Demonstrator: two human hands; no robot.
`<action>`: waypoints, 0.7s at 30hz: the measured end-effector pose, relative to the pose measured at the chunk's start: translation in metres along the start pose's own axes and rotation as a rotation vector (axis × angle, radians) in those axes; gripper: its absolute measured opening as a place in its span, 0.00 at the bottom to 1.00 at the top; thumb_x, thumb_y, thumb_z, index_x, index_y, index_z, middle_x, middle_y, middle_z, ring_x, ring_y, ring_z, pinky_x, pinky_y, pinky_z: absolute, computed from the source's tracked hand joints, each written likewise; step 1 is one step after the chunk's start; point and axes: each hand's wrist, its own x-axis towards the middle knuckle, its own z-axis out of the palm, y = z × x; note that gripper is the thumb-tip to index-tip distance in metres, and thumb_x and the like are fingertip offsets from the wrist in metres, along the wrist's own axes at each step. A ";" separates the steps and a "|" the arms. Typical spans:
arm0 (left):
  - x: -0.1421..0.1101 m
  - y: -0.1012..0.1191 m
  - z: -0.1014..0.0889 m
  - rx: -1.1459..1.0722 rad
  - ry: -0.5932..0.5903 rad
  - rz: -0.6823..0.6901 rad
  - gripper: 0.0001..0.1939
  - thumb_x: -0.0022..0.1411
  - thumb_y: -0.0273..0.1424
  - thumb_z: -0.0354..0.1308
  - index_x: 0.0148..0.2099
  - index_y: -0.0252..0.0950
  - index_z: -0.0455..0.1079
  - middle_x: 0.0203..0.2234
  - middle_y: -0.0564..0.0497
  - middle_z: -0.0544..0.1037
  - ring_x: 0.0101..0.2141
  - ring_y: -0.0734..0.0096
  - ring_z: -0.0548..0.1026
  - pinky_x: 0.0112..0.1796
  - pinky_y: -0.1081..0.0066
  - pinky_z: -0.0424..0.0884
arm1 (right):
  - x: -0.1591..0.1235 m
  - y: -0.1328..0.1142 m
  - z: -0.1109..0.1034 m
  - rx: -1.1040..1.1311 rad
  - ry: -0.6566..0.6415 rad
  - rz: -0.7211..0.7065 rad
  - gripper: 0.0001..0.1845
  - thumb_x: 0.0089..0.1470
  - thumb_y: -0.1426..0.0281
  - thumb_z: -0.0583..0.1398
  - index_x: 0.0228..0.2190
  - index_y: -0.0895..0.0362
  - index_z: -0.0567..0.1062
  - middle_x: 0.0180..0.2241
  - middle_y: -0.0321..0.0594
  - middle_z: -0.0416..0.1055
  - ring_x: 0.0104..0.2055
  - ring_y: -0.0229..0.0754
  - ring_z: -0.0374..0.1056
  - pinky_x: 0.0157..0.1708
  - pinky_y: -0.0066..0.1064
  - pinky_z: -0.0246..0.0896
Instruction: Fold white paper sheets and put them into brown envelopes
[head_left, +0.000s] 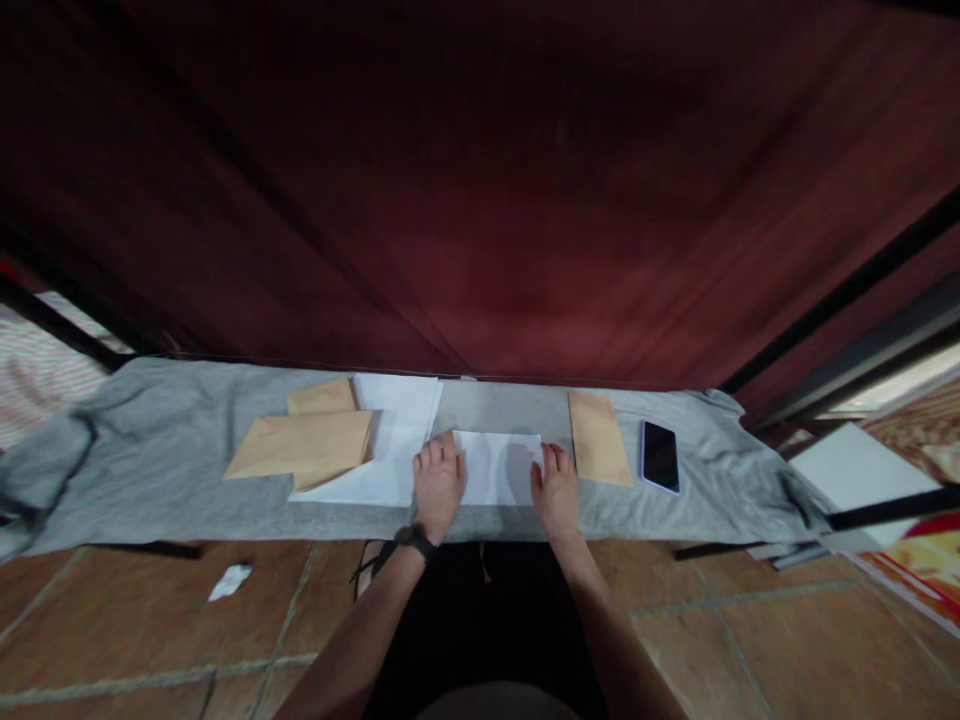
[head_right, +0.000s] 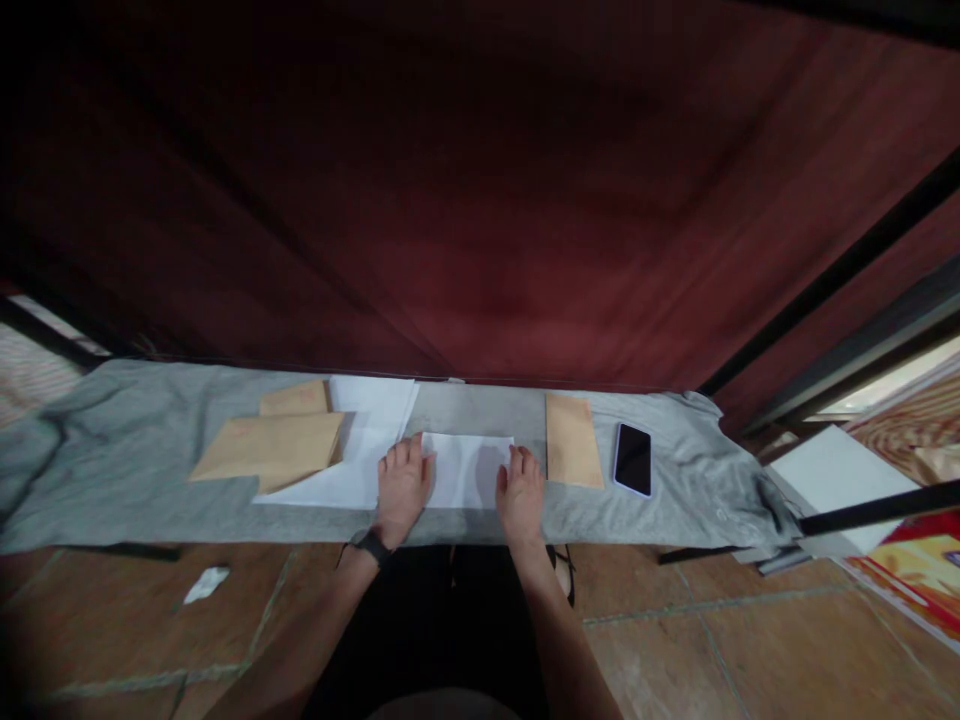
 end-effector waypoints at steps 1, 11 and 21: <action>-0.004 0.008 0.006 0.005 0.023 0.053 0.27 0.71 0.34 0.45 0.69 0.30 0.58 0.61 0.33 0.68 0.62 0.46 0.65 0.59 0.48 0.61 | 0.004 -0.005 0.004 0.048 -0.015 -0.024 0.23 0.66 0.67 0.50 0.58 0.58 0.69 0.59 0.55 0.67 0.60 0.52 0.63 0.59 0.49 0.60; -0.018 0.030 0.048 -0.031 -0.199 0.315 0.30 0.68 0.27 0.42 0.71 0.28 0.54 0.69 0.39 0.59 0.70 0.57 0.52 0.67 0.52 0.49 | 0.011 -0.024 0.049 0.014 -0.306 -0.147 0.27 0.70 0.64 0.44 0.61 0.60 0.69 0.65 0.50 0.63 0.70 0.47 0.53 0.68 0.49 0.46; -0.010 -0.011 0.039 -0.031 -0.135 0.119 0.32 0.71 0.35 0.42 0.73 0.27 0.49 0.70 0.39 0.54 0.70 0.58 0.50 0.68 0.55 0.47 | 0.003 0.002 0.049 -0.175 -0.184 -0.118 0.30 0.69 0.59 0.48 0.66 0.58 0.61 0.69 0.53 0.54 0.70 0.54 0.50 0.67 0.52 0.43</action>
